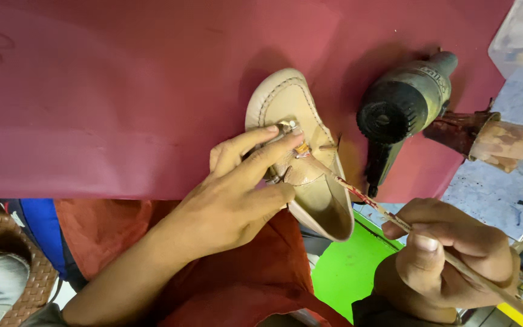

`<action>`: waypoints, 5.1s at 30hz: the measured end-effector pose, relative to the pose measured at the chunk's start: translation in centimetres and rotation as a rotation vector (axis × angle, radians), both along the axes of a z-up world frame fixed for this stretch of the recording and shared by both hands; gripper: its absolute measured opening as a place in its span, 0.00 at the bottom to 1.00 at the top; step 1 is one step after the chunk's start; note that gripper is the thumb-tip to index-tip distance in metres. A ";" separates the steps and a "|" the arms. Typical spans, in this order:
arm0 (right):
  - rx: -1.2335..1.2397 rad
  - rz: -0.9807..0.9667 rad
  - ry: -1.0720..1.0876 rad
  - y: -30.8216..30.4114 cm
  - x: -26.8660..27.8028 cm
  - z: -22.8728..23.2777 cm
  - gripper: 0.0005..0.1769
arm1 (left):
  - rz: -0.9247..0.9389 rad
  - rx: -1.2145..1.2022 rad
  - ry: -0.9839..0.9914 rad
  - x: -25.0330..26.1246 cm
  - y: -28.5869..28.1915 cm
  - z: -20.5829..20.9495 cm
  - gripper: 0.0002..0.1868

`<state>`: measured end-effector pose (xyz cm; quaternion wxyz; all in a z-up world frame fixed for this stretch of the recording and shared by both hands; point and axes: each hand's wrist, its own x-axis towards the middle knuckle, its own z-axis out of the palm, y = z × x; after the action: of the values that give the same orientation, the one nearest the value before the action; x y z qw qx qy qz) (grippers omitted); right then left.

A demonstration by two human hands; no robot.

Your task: The person repairs a beige slip-on shoe by applying a clear adhesive with a brush to a small area on the upper and then drying it with a heat gun. The shoe is held steady while the adhesive is applied and dried in short bursts.

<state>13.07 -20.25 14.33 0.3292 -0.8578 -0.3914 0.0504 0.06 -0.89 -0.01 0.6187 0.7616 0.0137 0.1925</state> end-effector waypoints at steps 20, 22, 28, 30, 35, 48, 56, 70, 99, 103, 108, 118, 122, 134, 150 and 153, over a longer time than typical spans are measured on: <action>-0.103 -0.090 0.056 0.6 -0.8 1.0 0.13 | 0.008 0.000 -0.019 0.0 0.1 0.0 0.07; -0.090 -0.071 0.052 1.1 -1.1 0.8 0.13 | 0.009 -0.003 -0.021 0.0 0.1 0.0 0.07; -0.098 -0.025 0.078 -0.1 -0.3 1.2 0.10 | 0.009 0.002 -0.010 0.1 0.0 0.0 0.07; -0.086 0.018 -0.040 -0.1 -0.1 0.8 0.09 | 0.017 0.010 -0.023 0.1 -0.1 -0.1 0.05; 0.000 -0.111 -0.091 1.8 -1.7 0.2 0.14 | -0.005 0.007 -0.001 0.1 0.4 0.5 0.08; -0.232 -0.186 0.015 4.0 -2.1 3.7 0.20 | 0.010 0.043 0.000 0.5 0.2 0.6 0.10; -0.302 -0.143 0.060 3.1 -0.4 4.5 0.21 | 0.004 0.069 -0.007 0.5 0.0 0.2 0.10; -0.138 -0.195 0.084 4.1 -2.1 4.3 0.21 | 0.028 0.049 -0.009 0.5 0.2 0.8 0.11; 0.158 -0.116 -0.143 -0.5 -0.8 -0.2 0.16 | 0.013 0.037 -0.031 0.2 0.6 0.9 0.09; -0.066 -0.167 -0.111 1.2 -1.1 0.9 0.29 | 0.017 0.033 -0.033 0.2 0.6 0.9 0.09; 0.138 -0.153 -0.142 -0.3 -1.2 -0.3 0.14 | 0.013 0.035 -0.025 0.1 0.4 0.7 0.09; 0.220 0.003 -0.164 0.5 -0.2 -0.3 0.13 | -0.013 0.020 -0.026 0.1 0.5 0.6 0.08; -0.057 -0.159 -0.121 3.6 -2.8 1.9 0.17 | 0.005 0.008 -0.041 0.1 0.5 0.6 0.08; -0.261 0.300 -0.120 1.8 -2.6 3.9 0.08 | 0.019 -0.010 -0.061 0.1 0.4 0.3 0.07; -0.155 -0.190 -0.198 3.5 -3.3 2.6 0.15 | 0.014 0.012 -0.070 0.2 0.7 0.7 0.10; -0.028 -0.156 -0.274 3.7 -2.6 1.2 0.23 | 0.009 0.024 -0.050 0.2 0.6 0.7 0.08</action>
<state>10.50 -16.55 15.56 0.2635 -0.8890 -0.3641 -0.0875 0.25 -0.28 0.72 0.6087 0.7639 -0.0006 0.2144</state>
